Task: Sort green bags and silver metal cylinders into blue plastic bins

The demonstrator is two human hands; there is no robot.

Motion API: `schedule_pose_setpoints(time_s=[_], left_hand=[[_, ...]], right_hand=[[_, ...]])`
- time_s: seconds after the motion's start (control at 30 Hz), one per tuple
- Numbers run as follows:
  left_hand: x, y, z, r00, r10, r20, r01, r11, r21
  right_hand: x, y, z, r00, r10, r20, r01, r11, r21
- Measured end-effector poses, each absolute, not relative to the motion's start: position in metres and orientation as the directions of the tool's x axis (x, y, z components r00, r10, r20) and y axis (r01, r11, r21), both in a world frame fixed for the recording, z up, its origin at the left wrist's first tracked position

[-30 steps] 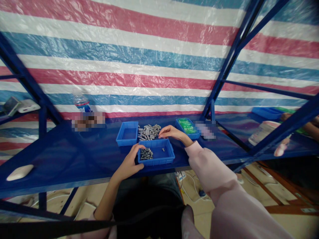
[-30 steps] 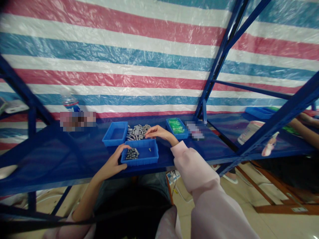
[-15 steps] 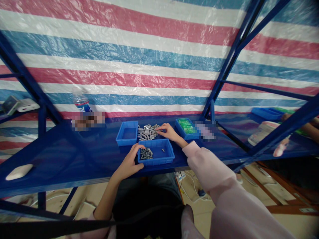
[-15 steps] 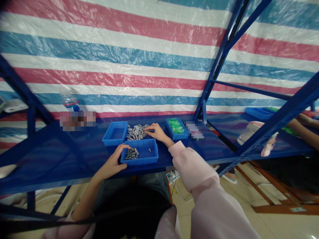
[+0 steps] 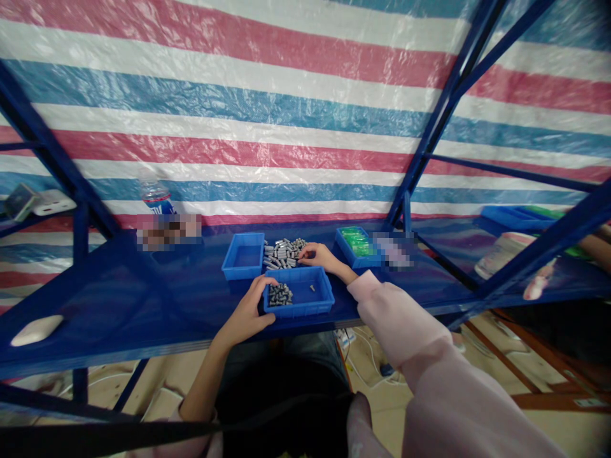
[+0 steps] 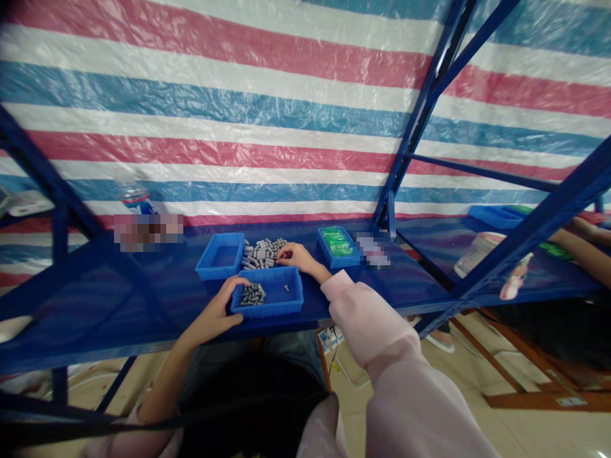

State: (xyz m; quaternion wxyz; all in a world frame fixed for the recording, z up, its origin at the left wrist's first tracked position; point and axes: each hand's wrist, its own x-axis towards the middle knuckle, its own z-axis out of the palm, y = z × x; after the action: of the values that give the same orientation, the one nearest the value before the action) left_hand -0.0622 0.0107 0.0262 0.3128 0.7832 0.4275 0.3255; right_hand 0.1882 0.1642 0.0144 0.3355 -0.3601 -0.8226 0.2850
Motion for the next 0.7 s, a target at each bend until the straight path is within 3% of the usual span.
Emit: schedule_pose_setpoints(time_s=[0.23, 0.5, 0.7], left_hand=[[-0.063, 0.011, 0.024, 0.420, 0.871, 0.255, 0.464, -0.448, 0.764], [-0.063, 0.011, 0.025, 0.410, 0.876, 0.255, 0.465, -0.441, 0.767], [-0.062, 0.011, 0.025, 0.409, 0.877, 0.250, 0.470, -0.438, 0.767]], right_hand=[[0.189, 0.161, 0.018, -0.491, 0.849, 0.196, 0.379, 0.410, -0.830], [0.190, 0.160, 0.024, -0.501, 0.853, 0.145, 0.344, 0.349, -0.872], [0.191, 0.150, 0.042, -0.456, 0.880, 0.135, 0.140, 0.221, -0.965]])
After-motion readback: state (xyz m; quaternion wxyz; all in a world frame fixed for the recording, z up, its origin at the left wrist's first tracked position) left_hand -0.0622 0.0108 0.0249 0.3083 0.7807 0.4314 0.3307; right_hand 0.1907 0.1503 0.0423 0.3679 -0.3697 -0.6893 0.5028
